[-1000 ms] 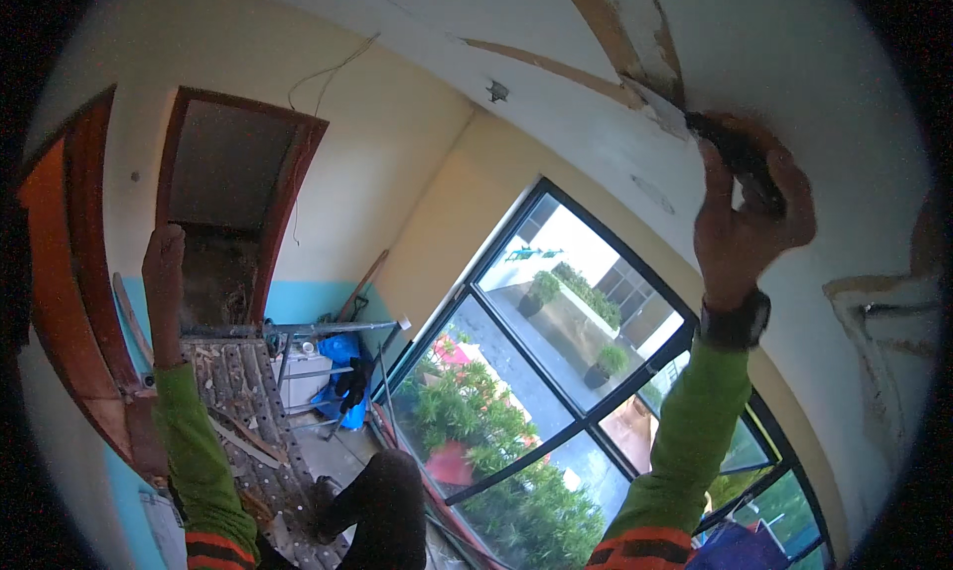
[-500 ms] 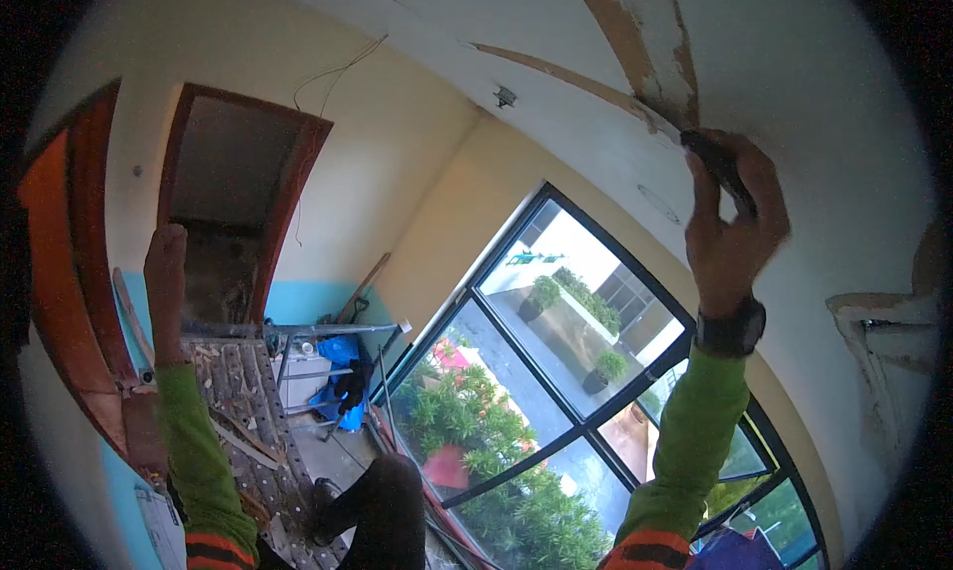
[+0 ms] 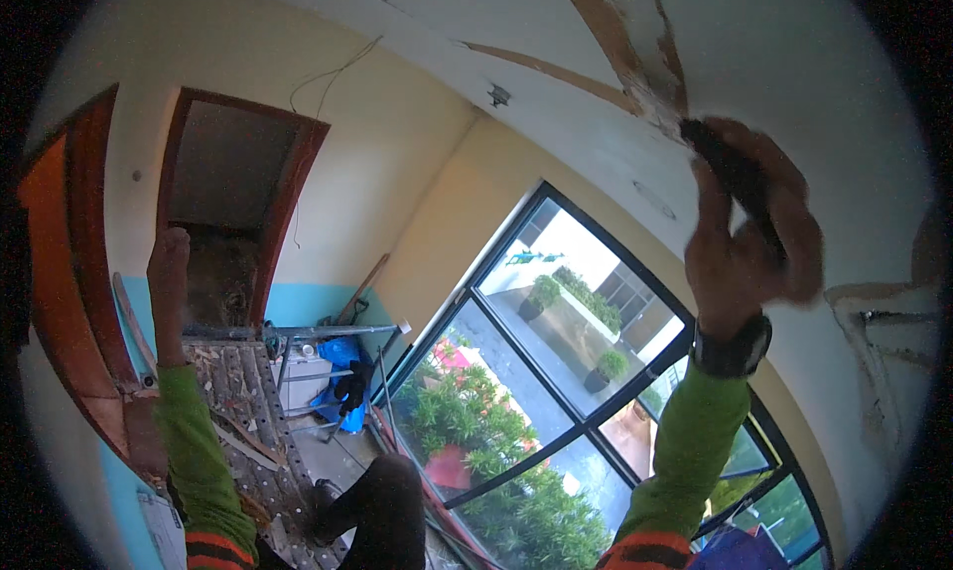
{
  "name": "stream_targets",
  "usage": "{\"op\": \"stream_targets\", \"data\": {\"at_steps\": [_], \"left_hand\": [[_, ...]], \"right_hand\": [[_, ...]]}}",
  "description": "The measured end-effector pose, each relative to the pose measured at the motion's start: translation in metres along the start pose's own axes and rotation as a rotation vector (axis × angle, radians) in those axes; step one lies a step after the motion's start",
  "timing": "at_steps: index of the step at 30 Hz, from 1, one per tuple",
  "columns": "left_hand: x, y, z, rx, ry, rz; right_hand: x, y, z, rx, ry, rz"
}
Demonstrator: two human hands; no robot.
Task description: The person scores tape on the ceiling with a utility knife, peels the tape away by hand, and scrapes the ceiling surface using a putty knife.
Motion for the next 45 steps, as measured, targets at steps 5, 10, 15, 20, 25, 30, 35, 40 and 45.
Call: {"op": "stream_targets", "data": {"at_steps": [5,10,15,20,25,30,35,40,45], "left_hand": [[0.002,0.008,0.002,-0.024,-0.038,0.042],[0.005,0.016,0.012,-0.006,0.022,0.009],[0.003,0.023,0.008,-0.017,0.021,0.080],[0.012,0.018,-0.001,0.152,-0.206,0.010],[0.003,0.015,-0.019,-0.005,0.115,0.054],[0.000,0.001,-0.012,-0.036,0.013,0.019],[-0.001,-0.005,0.000,0.025,-0.057,0.005],[-0.002,0.001,-0.009,-0.001,-0.083,0.070],[0.005,0.014,-0.013,-0.013,-0.063,0.059]], "right_hand": [[-0.011,0.002,0.010,0.070,-0.029,0.057],[-0.012,-0.002,0.026,-0.113,-0.139,-0.053],[-0.018,-0.023,0.038,0.044,-0.178,-0.105],[-0.050,-0.023,0.018,-0.056,-0.135,-0.168],[-0.018,0.009,-0.017,0.237,0.134,0.116],[-0.010,-0.004,0.014,-0.037,-0.133,-0.023],[-0.009,0.001,0.011,0.100,-0.040,0.055],[0.004,-0.002,-0.006,0.063,-0.029,0.013],[0.006,-0.009,-0.016,0.031,-0.029,-0.069]]}}
Point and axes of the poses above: each hand's wrist, its own x-axis towards the middle knuckle, its own y-axis out of the back of the hand, z = x × y, the point moved 7 cm from there along x, towards the middle knuckle, and after that the axes turned 2 degrees about -y, right-handed, at the moved point
